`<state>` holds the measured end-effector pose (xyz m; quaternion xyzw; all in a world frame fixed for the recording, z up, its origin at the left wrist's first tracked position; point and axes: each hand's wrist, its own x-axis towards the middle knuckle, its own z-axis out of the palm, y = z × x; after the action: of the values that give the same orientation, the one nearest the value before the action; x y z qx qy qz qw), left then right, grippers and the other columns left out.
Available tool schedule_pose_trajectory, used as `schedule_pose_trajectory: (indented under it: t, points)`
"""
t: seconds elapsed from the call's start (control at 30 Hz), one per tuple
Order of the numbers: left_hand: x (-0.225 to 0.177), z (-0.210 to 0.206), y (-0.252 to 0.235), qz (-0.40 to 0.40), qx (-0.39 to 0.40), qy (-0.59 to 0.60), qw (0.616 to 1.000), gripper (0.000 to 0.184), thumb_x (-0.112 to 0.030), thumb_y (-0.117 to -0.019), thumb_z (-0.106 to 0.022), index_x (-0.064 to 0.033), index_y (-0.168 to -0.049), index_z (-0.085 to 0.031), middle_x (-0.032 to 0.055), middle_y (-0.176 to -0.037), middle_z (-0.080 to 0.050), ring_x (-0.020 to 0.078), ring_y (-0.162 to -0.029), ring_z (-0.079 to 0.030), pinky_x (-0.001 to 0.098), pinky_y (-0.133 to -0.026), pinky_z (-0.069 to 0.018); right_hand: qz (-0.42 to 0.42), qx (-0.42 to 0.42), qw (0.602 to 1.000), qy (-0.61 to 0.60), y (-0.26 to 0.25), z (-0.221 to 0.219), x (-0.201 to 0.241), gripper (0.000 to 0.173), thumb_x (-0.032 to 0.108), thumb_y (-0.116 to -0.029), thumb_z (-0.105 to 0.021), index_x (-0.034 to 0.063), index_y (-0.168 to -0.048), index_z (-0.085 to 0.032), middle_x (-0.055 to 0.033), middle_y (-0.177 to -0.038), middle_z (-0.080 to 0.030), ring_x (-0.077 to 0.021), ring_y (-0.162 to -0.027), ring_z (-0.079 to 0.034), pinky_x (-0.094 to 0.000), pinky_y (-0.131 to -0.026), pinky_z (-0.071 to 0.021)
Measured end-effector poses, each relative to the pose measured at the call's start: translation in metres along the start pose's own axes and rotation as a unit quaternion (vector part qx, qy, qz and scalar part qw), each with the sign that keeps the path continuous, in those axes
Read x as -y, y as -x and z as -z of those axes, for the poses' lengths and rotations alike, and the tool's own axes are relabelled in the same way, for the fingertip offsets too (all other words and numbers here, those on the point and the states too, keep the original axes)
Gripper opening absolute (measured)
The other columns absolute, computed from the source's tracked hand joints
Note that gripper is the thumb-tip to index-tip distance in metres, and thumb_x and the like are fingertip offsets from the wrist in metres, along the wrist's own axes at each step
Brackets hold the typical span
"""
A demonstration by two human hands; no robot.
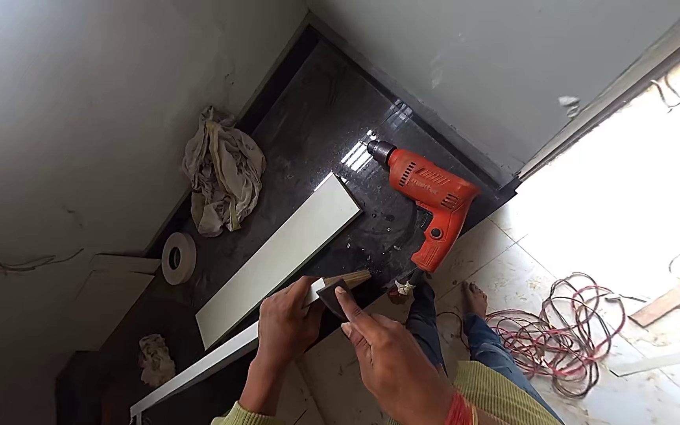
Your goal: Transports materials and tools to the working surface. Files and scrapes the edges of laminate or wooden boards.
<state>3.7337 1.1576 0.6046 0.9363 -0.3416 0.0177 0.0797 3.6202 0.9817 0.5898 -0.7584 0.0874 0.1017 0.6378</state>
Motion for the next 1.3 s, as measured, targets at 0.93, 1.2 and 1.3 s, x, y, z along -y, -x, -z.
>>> schedule_pose_trajectory:
  t: [0.93,1.2,1.3]
  points:
    - [-0.002,0.001,0.002,0.014,0.009,0.017,1.0,0.028,-0.038,-0.0866,-0.064,-0.0118,-0.093,-0.074,-0.0024,-0.07,-0.067,0.0122,-0.061,-0.066,0.0358,-0.054,-0.0548,-0.015,0.06,0.997,-0.043,0.002,0.013,-0.009,0.049,0.036,-0.1118,-0.037,0.021,-0.159,-0.042,-0.0129,-0.097,-0.071,-0.0226,-0.078,-0.066,-0.0388,-0.079,-0.0551]
    - [-0.005,-0.001,0.005,0.003,-0.002,0.006,1.0,0.029,-0.038,-0.0888,-0.065,-0.011,-0.093,-0.074,-0.0003,-0.072,-0.07,0.0151,-0.063,-0.069,0.0385,-0.056,-0.0572,-0.029,0.076,0.996,-0.019,-0.005,0.015,-0.015,0.05,0.036,-0.1121,-0.035,0.0236,-0.16,-0.039,-0.0138,-0.106,-0.072,-0.0246,-0.089,-0.068,-0.0418,-0.087,-0.0544]
    - [-0.005,0.001,0.005,0.009,0.004,0.003,1.0,0.026,-0.033,-0.0866,-0.064,-0.0101,-0.091,-0.074,0.0003,-0.07,-0.068,0.0159,-0.061,-0.068,0.0396,-0.054,-0.0554,0.047,0.023,0.998,-0.017,0.006,0.008,-0.016,0.048,0.033,-0.1114,-0.039,0.0198,-0.157,-0.046,-0.0117,-0.094,-0.072,-0.0228,-0.077,-0.067,-0.0386,-0.076,-0.0567]
